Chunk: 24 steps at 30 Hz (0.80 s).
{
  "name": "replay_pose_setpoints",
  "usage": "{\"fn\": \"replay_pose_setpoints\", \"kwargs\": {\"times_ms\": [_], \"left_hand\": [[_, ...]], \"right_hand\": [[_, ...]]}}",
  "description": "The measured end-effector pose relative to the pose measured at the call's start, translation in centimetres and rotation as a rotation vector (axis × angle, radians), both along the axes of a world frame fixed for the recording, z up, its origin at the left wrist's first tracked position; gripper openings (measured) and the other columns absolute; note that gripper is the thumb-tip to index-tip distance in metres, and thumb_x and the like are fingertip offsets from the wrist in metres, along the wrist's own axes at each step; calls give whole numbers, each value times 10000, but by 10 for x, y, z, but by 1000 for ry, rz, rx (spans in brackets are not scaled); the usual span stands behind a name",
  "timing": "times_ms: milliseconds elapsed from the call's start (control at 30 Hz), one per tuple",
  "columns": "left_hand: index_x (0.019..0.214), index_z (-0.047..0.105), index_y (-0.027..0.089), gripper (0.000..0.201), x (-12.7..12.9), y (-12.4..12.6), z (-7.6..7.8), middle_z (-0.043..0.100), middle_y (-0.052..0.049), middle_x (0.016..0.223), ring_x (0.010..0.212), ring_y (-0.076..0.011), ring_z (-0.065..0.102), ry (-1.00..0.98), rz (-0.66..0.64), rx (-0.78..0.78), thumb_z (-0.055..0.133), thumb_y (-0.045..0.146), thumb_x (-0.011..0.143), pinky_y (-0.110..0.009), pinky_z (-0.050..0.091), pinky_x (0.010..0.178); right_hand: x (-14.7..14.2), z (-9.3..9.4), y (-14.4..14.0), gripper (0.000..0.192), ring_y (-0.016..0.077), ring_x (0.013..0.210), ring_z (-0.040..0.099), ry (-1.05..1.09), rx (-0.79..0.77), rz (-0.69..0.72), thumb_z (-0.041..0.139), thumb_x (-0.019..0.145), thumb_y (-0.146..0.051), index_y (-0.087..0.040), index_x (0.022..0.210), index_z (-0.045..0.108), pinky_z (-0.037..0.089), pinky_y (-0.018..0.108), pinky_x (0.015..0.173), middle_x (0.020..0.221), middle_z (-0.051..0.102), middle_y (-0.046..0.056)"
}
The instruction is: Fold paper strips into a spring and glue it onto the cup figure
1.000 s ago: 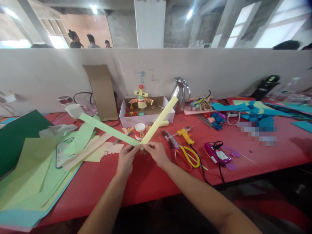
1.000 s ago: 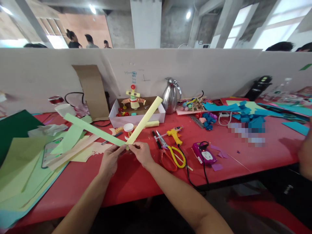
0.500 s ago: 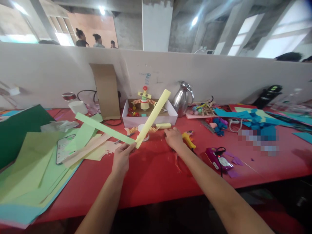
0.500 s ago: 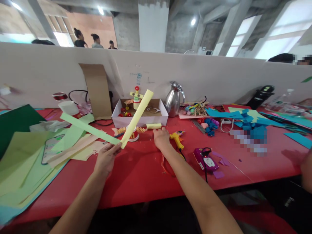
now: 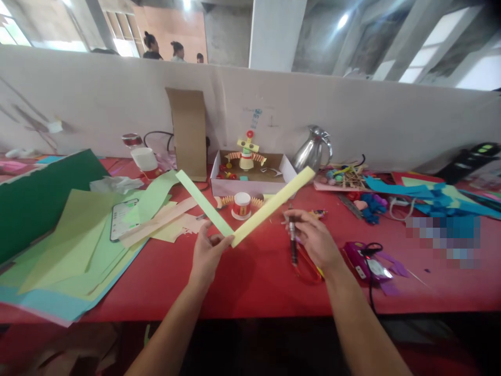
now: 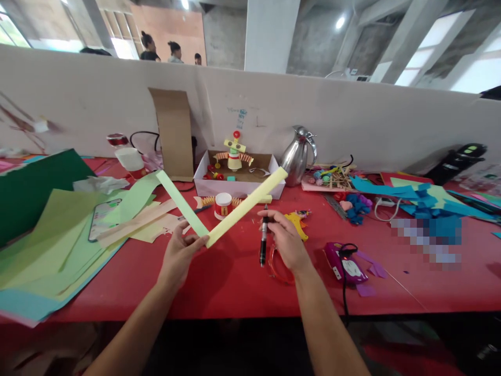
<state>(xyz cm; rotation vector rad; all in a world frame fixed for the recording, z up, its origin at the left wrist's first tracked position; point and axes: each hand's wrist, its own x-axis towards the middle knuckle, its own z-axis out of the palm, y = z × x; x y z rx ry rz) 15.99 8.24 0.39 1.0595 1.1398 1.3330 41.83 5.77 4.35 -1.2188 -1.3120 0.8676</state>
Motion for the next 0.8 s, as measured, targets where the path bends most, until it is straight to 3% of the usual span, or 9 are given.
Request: {"fn": "replay_pose_setpoints", "kwargs": {"times_ms": [67, 133, 200, 267, 367, 467, 567, 733, 800], "left_hand": [[1485, 275, 235, 947, -4, -19, -4, 637, 58, 653, 610, -138, 601, 131, 72, -8, 783, 318, 691, -249, 433, 607], [1525, 209, 217, 1027, -6, -34, -8, 637, 58, 636, 561, -141, 572, 247, 130, 3, 782, 306, 677, -255, 404, 570], [1536, 193, 184, 1030, -6, -42, -11, 629, 61, 609, 525, -145, 542, 358, 128, 19, 763, 300, 686, -264, 385, 558], [1535, 198, 158, 1011, -5, -44, -14, 640, 52, 613, 525, -158, 539, 466, 110, 41, 743, 299, 695, -272, 376, 568], [1514, 273, 140, 976, -6, -41, -17, 684, 1, 677, 629, -214, 598, 596, 124, 93, 749, 286, 674, -303, 396, 639], [1468, 371, 143, 858, -11, -36, -20, 710, -54, 779, 797, -279, 621, 786, 165, 198, 717, 256, 692, -369, 414, 769], [1425, 407, 141, 740, -19, -32, -23, 705, -68, 832, 846, -293, 607, 934, 145, 257, 665, 230, 737, -414, 403, 848], [1324, 459, 154, 593, -25, -27, -24, 652, -25, 751, 722, -248, 584, 992, 24, 253, 657, 257, 775, -408, 418, 836], [1239, 528, 171, 485, -25, -29, -22, 656, -41, 787, 760, -253, 597, 1033, 43, 285, 665, 281, 787, -425, 421, 853]], "right_hand": [[-10, 2, -31, 309, 224, 839, 627, 251, -18, 187, 618, 827, -335, -278, 1131, 622, 512, 376, 753, 952, 636, 67], [-30, 0, -48, 350, 222, 828, 620, 375, 10, 306, 758, 746, -353, -313, 1062, 613, 521, 381, 742, 901, 606, 41], [-57, -7, -49, 314, 213, 849, 619, 429, 10, 412, 784, 741, -402, -311, 971, 591, 524, 396, 793, 861, 575, 15], [-83, -20, -38, 246, 193, 876, 614, 459, -42, 503, 690, 830, -468, -294, 953, 566, 522, 402, 848, 873, 564, 10], [-106, -39, -17, 293, 169, 886, 595, 486, -124, 493, 617, 864, -544, -274, 948, 541, 531, 374, 863, 881, 546, 2], [-108, -49, -6, 312, 153, 891, 591, 483, -174, 473, 632, 851, -549, -263, 930, 537, 524, 358, 888, 879, 527, -13], [-103, -48, -6, 308, 148, 884, 599, 461, -213, 459, 645, 843, -536, -254, 903, 536, 520, 352, 888, 869, 529, -20], [-112, -40, -3, 258, 148, 874, 612, 378, -134, 407, 587, 893, -509, -264, 962, 547, 507, 358, 913, 875, 574, -13], [-117, -42, 0, 267, 153, 889, 614, 378, -144, 433, 593, 886, -517, -262, 951, 552, 510, 362, 916, 879, 573, -12]]}}
